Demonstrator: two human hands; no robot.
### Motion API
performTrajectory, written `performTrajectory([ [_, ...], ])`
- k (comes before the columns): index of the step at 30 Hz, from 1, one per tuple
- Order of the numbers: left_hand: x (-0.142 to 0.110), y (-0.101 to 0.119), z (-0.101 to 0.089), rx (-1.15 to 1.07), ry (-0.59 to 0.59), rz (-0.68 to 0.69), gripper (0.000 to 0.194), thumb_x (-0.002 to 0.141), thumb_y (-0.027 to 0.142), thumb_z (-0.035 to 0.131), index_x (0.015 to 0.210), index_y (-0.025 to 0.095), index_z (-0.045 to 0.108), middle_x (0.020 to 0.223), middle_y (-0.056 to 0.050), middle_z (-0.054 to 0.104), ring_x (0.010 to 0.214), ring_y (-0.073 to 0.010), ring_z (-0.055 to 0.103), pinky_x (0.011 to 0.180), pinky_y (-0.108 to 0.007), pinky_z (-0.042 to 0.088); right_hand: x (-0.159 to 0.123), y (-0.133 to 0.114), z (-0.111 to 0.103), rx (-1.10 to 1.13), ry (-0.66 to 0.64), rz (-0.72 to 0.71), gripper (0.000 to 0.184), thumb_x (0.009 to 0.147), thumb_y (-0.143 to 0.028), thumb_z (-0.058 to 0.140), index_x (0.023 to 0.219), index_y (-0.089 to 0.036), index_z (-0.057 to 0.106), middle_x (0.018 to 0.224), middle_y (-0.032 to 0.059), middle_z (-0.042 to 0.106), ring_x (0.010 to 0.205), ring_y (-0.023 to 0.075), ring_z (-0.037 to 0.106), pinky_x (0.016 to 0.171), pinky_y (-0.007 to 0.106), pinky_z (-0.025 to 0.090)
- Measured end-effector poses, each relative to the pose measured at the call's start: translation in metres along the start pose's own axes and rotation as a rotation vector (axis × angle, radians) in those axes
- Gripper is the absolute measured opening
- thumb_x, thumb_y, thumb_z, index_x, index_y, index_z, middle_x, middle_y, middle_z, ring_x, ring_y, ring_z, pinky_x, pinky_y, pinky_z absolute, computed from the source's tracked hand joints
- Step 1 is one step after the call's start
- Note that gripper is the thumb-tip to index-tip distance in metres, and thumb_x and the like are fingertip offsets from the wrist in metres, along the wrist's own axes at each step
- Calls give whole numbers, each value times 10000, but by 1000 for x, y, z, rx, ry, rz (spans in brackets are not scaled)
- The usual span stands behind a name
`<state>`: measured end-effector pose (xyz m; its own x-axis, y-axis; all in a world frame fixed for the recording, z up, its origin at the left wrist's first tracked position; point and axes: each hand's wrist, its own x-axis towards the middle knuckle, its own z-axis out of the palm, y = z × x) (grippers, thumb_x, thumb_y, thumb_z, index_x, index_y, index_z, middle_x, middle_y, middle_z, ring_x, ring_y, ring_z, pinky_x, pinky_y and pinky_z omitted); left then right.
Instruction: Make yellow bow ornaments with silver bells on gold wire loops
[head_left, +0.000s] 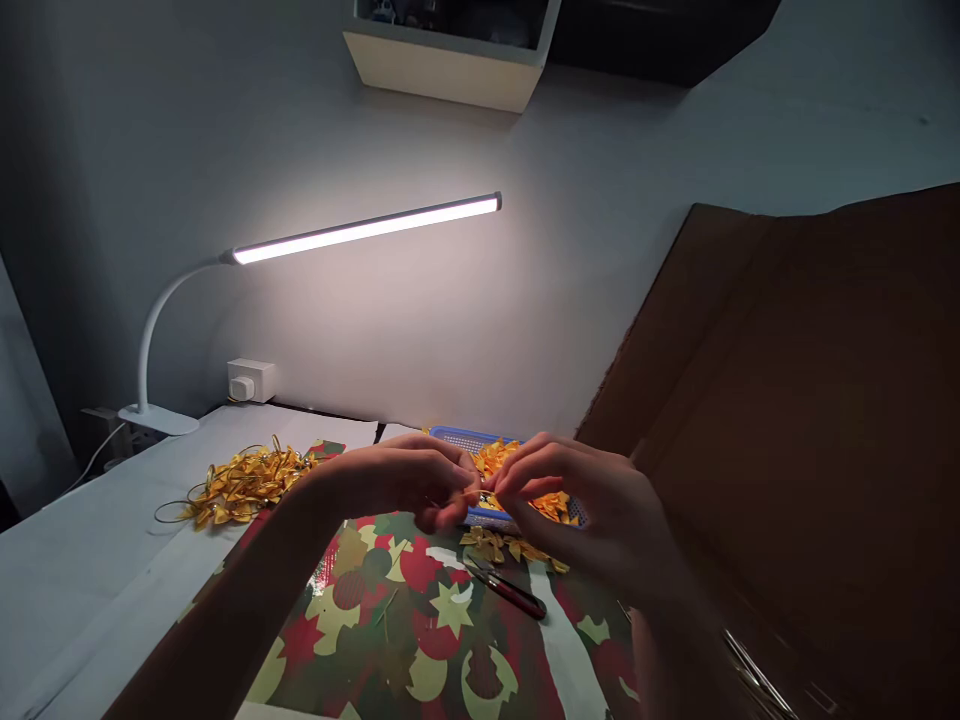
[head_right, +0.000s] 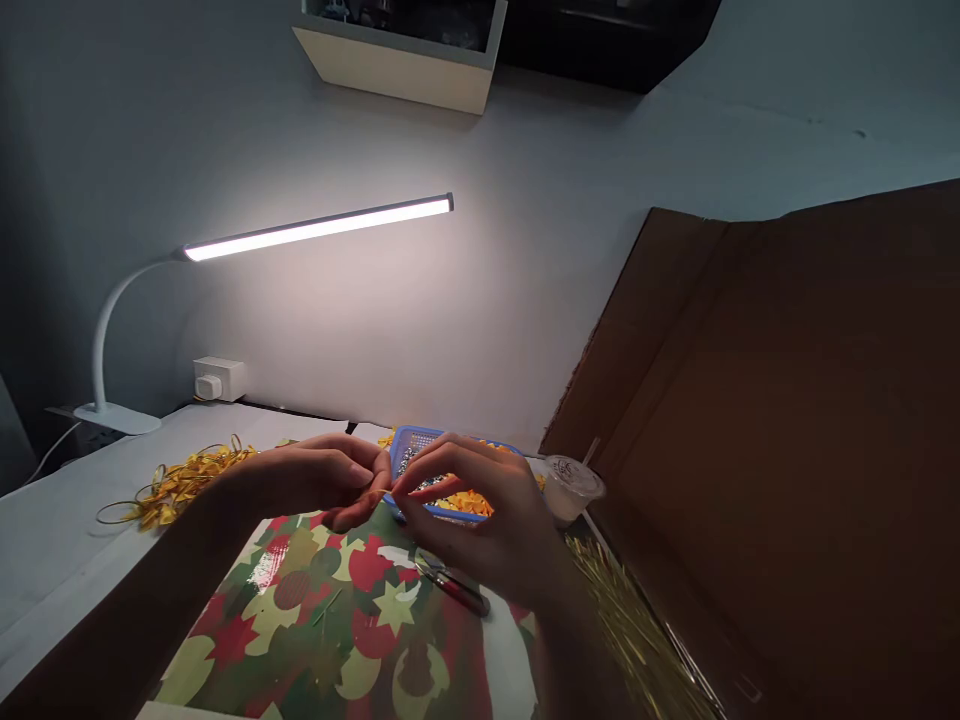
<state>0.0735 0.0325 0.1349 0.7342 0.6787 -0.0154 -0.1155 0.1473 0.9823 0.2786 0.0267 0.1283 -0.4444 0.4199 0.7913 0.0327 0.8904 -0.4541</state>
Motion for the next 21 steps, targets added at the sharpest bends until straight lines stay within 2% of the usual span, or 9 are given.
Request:
performTrajectory([
  [3,-2,3,5,98,55,12,138,740,254,638,708,120,632,624,-10,621,560,-96,527,530,-213,393,0,1,0,-21,-29,-10,149,773,-80,659,759,-229,658,709,-23,679,670,107,641,591,201,616],
  [6,-3,5,8,184,105,-27,169,760,289,641,703,137,596,584,29,552,477,-68,394,441,-212,262,0,3,0,-39,-52,-4,148,778,-81,650,769,-228,659,728,-20,670,666,107,643,616,222,625],
  [9,-3,5,9,202,126,-39,189,744,305,669,701,145,577,508,85,383,454,-62,230,421,-225,134,0,3,1,-43,-74,14,149,775,-79,639,774,-228,655,745,-16,675,684,114,652,623,234,629],
  [12,-1,4,9,210,138,-25,203,721,314,690,691,145,581,501,97,311,464,-68,185,429,-239,111,1,4,1,-38,-79,19,138,777,-91,635,776,-228,653,744,-14,682,692,117,657,619,233,628],
  [21,3,1,9,169,192,-6,167,679,263,675,646,156,551,503,88,307,473,-71,172,449,-255,90,2,2,-2,-144,-49,1,105,785,-134,642,749,-232,635,680,-30,706,613,126,676,581,253,588],
])
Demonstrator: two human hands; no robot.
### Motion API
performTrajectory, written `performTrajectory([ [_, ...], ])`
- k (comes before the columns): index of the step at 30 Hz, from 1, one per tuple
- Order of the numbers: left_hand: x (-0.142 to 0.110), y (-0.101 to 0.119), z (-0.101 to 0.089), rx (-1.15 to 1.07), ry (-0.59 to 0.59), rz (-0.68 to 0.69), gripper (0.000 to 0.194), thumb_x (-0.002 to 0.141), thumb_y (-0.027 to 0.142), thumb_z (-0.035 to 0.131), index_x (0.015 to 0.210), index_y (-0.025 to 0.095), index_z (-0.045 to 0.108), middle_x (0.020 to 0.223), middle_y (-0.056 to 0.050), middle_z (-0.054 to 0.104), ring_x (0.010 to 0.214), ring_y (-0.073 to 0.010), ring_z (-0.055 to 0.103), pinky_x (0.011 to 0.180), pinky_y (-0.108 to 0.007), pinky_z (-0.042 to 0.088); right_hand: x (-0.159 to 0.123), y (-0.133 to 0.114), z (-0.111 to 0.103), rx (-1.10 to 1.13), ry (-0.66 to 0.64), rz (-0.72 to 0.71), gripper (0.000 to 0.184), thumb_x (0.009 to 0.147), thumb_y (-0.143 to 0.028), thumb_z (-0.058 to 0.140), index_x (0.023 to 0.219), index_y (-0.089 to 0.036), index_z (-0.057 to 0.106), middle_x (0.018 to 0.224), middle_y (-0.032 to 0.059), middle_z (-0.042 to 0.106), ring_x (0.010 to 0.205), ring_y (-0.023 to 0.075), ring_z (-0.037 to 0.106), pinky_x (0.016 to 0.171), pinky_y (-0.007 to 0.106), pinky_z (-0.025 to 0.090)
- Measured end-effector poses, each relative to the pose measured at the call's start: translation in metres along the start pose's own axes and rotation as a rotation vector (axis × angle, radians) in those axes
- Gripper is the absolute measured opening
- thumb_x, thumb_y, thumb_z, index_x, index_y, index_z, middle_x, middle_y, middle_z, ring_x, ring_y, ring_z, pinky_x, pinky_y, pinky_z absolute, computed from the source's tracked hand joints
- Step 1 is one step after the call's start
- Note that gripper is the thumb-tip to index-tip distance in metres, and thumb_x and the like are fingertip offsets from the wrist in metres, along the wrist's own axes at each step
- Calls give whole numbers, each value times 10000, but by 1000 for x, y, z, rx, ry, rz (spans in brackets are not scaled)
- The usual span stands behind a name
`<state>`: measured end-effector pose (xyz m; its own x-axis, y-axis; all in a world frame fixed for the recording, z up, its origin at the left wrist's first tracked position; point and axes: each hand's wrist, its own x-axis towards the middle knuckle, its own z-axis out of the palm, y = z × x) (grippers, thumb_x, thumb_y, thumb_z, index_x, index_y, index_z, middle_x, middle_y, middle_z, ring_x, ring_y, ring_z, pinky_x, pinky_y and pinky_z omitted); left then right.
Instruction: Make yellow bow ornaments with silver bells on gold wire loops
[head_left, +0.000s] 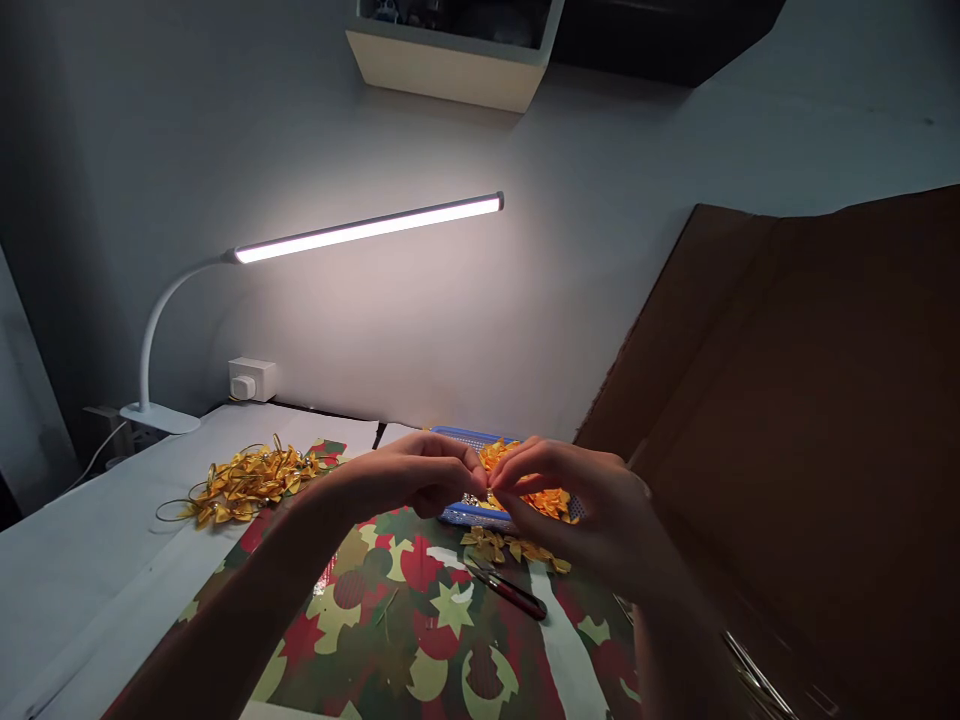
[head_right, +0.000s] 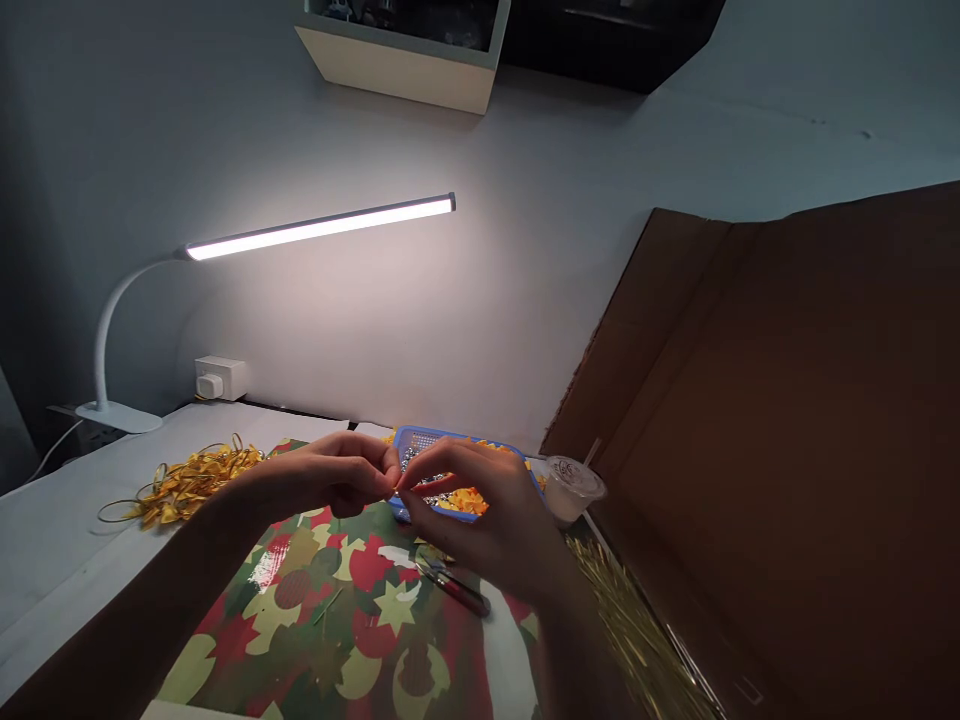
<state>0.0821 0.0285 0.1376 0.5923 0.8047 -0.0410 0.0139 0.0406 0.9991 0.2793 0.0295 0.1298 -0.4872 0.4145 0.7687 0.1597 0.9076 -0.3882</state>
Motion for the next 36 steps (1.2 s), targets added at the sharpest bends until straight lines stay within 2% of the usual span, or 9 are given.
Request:
performTrajectory([
  [6,2,-1,-1,-3,-1,4,168,659,246,676,622,154,540,489,90,288,469,-66,173,451,-258,85,1,1,0,39,-10,11,111,782,-121,639,743,-224,632,658,-43,699,588,98,660,579,203,584],
  [14,0,1,3,-13,13,20,185,641,250,678,593,158,525,481,89,296,461,-63,182,447,-250,87,-2,3,1,118,-36,59,98,797,-135,612,766,-225,635,675,-33,690,626,112,668,640,242,624],
  [18,-2,2,4,-3,15,34,216,648,249,689,570,161,508,473,90,306,454,-60,191,442,-250,98,-3,4,1,135,-46,102,118,785,-160,636,872,-240,621,811,-14,708,709,135,695,714,297,646],
  [25,-3,4,5,37,26,35,206,666,242,665,570,164,501,469,91,311,453,-59,193,445,-251,114,-3,1,1,94,-93,64,156,777,-130,631,882,-243,608,833,-15,699,736,136,683,706,289,646],
  [32,-2,4,8,14,98,51,209,638,261,684,577,168,507,458,91,339,439,-55,215,442,-247,129,-5,-1,1,-33,20,-20,115,796,-125,622,820,-233,592,743,-31,651,667,113,652,632,245,638],
  [36,-3,6,16,23,226,149,194,655,283,675,592,168,532,451,92,348,427,-53,230,435,-239,140,-5,-3,3,-113,122,-64,111,811,-139,632,858,-236,604,787,-15,683,653,118,671,586,241,633],
])
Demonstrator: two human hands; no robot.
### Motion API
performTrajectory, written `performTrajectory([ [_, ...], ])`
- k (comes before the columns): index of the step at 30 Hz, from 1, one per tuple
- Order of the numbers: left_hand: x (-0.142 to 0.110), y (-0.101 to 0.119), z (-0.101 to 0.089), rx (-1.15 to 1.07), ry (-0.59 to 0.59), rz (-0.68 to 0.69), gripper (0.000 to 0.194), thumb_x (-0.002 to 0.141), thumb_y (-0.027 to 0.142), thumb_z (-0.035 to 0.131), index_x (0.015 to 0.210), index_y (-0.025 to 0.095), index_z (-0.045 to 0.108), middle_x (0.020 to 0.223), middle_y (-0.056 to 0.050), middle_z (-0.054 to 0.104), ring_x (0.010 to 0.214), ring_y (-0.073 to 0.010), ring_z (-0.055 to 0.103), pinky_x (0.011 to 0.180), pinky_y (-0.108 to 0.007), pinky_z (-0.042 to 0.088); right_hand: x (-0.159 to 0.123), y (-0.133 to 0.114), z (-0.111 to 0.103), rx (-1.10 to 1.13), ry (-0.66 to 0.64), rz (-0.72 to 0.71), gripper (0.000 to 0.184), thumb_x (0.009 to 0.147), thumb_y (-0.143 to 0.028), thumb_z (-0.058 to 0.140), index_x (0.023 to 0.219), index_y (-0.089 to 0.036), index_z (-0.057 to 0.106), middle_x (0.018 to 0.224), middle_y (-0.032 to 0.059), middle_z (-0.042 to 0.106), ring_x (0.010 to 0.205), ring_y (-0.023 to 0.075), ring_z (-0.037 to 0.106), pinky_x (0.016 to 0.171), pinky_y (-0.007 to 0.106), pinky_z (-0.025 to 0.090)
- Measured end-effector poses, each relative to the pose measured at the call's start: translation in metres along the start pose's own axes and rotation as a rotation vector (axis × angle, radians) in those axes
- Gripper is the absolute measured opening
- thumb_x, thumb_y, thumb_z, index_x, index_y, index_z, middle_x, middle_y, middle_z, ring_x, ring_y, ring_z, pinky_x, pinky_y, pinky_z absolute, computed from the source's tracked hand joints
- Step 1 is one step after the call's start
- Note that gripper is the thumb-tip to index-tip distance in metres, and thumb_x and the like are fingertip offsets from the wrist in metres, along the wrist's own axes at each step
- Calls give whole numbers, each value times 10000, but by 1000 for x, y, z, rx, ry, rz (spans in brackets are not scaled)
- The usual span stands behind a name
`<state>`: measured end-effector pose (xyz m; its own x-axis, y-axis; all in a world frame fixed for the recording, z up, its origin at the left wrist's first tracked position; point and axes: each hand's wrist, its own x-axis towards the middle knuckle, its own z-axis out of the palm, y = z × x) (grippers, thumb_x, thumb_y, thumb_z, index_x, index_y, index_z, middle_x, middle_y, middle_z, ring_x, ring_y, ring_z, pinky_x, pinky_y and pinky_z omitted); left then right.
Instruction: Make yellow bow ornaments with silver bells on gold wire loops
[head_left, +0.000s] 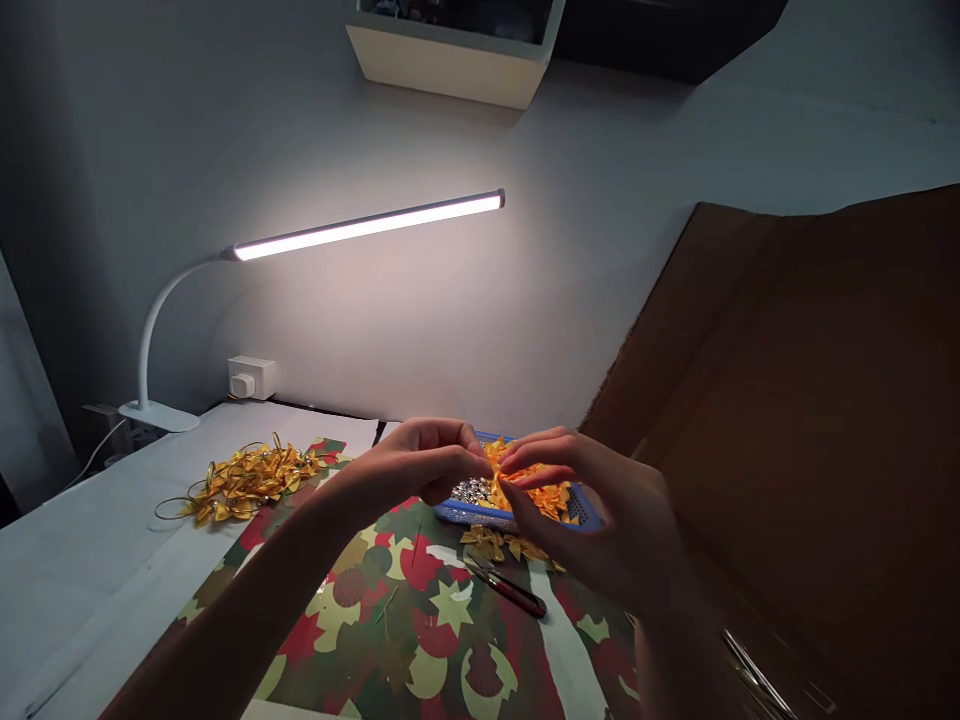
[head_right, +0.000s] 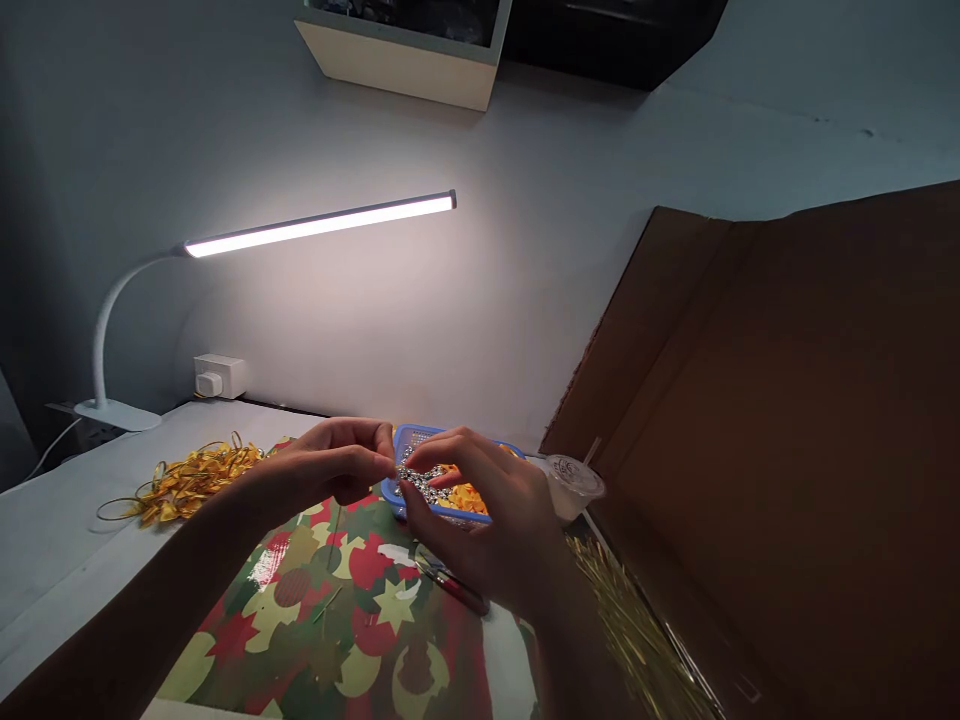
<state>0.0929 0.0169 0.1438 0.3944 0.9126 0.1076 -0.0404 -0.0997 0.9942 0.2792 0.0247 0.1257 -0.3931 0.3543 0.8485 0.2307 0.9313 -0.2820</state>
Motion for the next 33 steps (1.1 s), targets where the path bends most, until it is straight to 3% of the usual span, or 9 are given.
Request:
performTrajectory([
  [5,-1,1,6,26,106,85,199,642,321,693,582,171,575,422,96,341,400,-52,222,406,-240,134,-3,0,1,-16,115,57,92,813,-182,645,873,-241,610,798,-2,697,709,164,709,527,258,625],
  [14,-3,1,8,14,132,89,166,653,316,713,611,171,644,438,91,337,407,-55,205,413,-249,129,-2,-2,-1,76,81,113,128,798,-151,630,880,-250,631,795,-21,689,716,143,697,541,224,603],
  [21,-9,0,7,176,162,213,179,728,320,713,672,163,646,472,96,289,456,-73,210,442,-251,151,1,-4,-4,113,-8,132,143,802,-153,602,908,-240,641,808,-6,682,708,138,671,553,231,612],
  [27,-14,1,12,315,227,260,164,755,300,683,686,163,625,475,125,176,454,-73,135,438,-253,149,0,-2,-4,44,40,102,93,805,-143,624,833,-231,629,779,-12,682,691,131,665,544,225,615],
  [33,-18,0,16,351,240,306,132,763,263,654,676,169,623,483,129,167,456,-77,138,433,-249,147,-1,-4,-4,33,26,68,88,812,-131,629,835,-216,633,768,-25,674,643,94,640,545,196,617],
])
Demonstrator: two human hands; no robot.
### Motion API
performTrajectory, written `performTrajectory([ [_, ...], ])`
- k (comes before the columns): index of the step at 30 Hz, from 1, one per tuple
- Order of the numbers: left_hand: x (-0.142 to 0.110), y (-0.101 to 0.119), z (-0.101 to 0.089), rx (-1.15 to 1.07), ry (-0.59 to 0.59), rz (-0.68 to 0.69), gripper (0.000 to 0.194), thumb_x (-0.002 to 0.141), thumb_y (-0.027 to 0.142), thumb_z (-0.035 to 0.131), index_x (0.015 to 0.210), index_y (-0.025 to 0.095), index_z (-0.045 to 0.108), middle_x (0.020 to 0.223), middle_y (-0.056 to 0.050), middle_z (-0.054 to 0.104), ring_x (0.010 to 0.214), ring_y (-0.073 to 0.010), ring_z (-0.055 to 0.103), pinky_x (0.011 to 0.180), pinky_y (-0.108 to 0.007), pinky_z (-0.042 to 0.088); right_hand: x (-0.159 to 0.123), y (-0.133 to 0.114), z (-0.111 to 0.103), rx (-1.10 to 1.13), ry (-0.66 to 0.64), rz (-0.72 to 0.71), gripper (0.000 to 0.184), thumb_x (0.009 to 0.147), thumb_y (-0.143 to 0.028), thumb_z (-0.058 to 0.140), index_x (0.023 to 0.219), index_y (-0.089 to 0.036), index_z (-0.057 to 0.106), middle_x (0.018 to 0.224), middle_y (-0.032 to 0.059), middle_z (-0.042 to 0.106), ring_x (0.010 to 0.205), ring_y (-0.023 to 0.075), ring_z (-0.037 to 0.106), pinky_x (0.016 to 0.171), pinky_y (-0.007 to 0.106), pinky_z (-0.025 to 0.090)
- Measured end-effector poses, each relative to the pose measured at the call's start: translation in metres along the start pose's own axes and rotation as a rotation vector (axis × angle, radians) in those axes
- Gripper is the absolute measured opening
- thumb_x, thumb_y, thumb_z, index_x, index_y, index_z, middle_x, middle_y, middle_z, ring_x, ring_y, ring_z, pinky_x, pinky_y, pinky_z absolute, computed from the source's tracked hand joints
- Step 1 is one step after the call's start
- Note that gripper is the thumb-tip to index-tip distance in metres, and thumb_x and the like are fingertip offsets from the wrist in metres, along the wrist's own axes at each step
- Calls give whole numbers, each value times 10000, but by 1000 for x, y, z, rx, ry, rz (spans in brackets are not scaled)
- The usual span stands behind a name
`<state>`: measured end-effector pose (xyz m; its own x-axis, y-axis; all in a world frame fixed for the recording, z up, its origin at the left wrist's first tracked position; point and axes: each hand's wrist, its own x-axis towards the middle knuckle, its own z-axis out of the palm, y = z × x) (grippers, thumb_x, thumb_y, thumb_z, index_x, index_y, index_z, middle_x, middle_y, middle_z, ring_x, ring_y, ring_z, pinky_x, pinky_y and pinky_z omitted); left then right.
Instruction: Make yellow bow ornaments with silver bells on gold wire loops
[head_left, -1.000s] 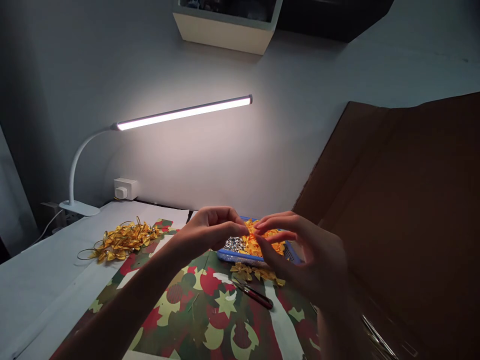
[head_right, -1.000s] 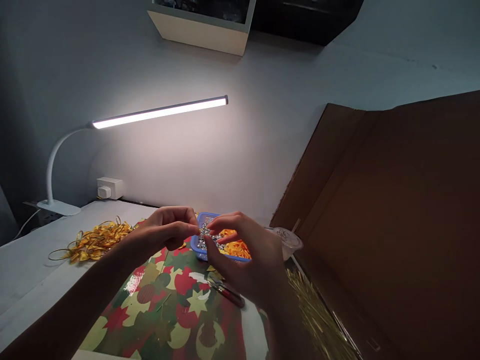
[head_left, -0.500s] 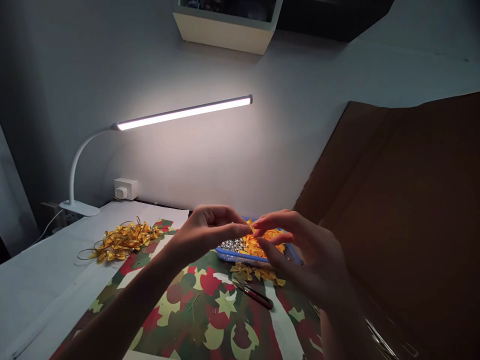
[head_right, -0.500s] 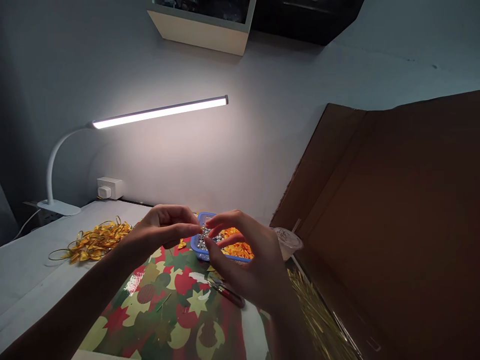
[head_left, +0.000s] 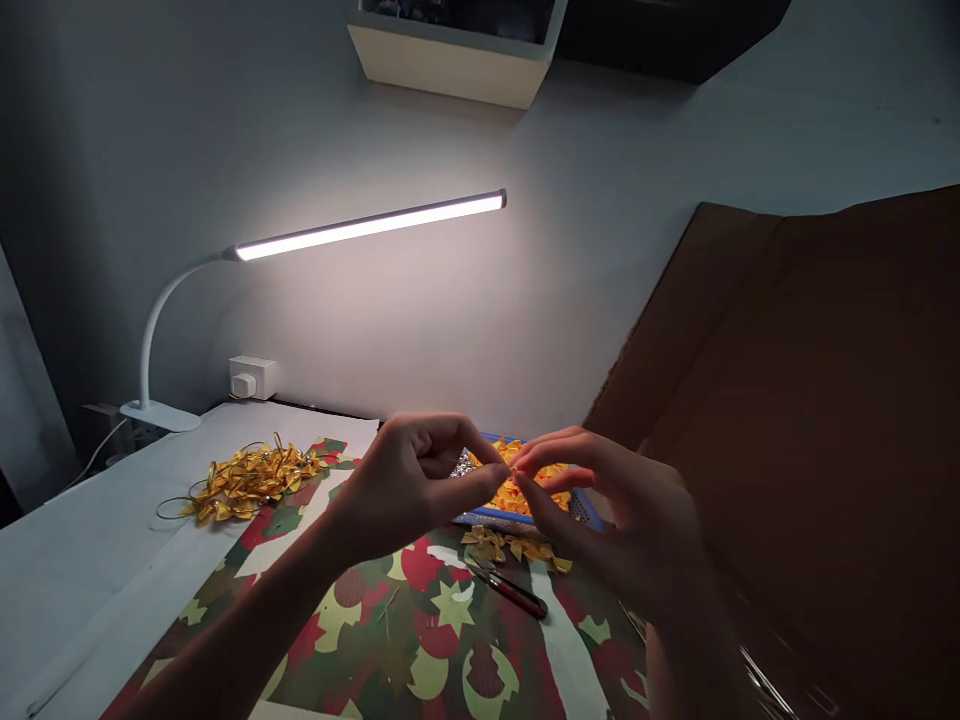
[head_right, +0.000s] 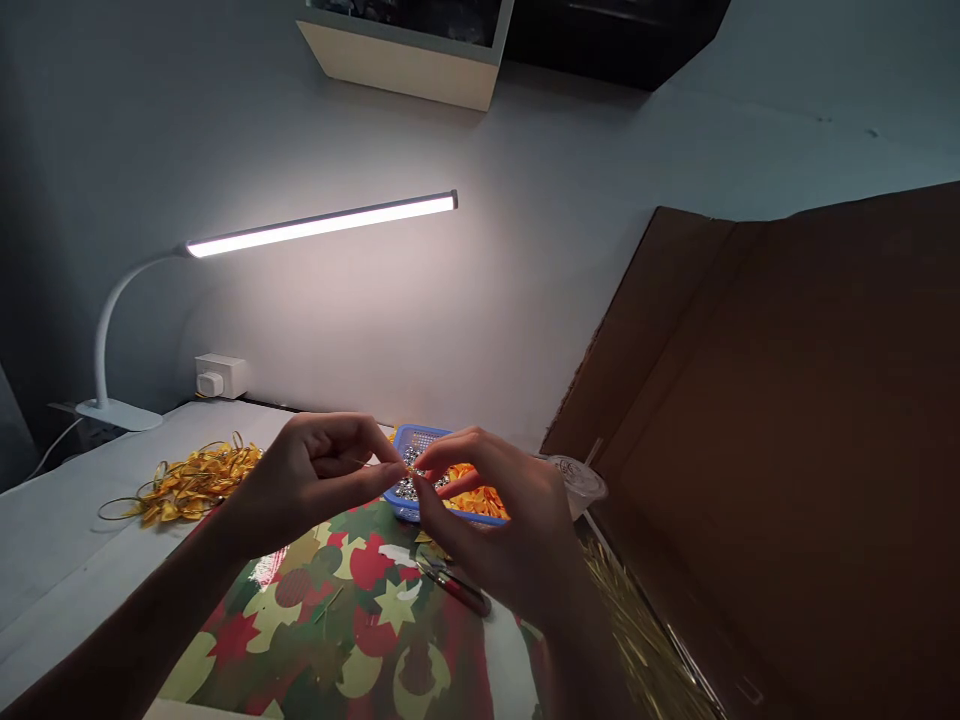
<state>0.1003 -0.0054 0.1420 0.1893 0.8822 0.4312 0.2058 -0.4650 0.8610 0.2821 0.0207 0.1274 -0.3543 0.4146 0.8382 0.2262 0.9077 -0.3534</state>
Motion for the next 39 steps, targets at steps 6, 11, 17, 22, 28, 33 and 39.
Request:
performTrajectory([
  [6,0,1,0,8,0,0,124,761,252,646,673,169,620,486,129,167,460,-78,139,434,-249,152,1,0,-1,-1,-6,-8,86,810,-127,635,830,-211,638,757,-32,671,617,78,626,553,182,614],
  [11,1,2,0,4,-6,-16,136,758,267,648,669,171,610,478,131,162,457,-76,134,431,-250,144,2,-1,1,-13,-9,-10,97,813,-120,628,820,-217,632,748,-38,675,604,72,622,545,170,601],
  [17,0,2,0,21,-3,-21,133,757,254,651,665,167,610,486,127,165,461,-75,135,432,-248,139,2,-2,-1,-23,-18,-16,96,816,-123,623,822,-218,633,735,-38,672,597,74,625,540,168,599],
  [22,-1,3,2,30,4,-18,126,747,238,639,650,168,600,481,130,167,454,-72,135,421,-239,143,3,-2,-1,-43,-31,-18,85,825,-128,621,830,-212,629,749,-33,681,601,69,641,539,152,586],
  [28,0,4,3,80,28,-1,120,740,236,625,646,167,597,493,127,170,458,-71,128,422,-234,135,2,-2,1,-35,-34,-29,71,828,-130,612,830,-197,635,744,-12,679,605,83,635,545,177,596],
  [33,-2,4,4,142,67,-5,115,723,218,612,622,169,589,491,124,162,462,-72,129,432,-240,139,2,0,2,-90,-13,-58,80,828,-129,604,831,-199,642,736,-10,691,590,93,636,548,208,599],
  [39,-1,4,7,187,107,-16,130,723,214,605,604,176,568,491,123,162,464,-72,128,435,-241,149,2,1,4,-163,-10,-81,85,838,-144,609,848,-205,668,754,-12,728,585,108,650,539,249,591],
])
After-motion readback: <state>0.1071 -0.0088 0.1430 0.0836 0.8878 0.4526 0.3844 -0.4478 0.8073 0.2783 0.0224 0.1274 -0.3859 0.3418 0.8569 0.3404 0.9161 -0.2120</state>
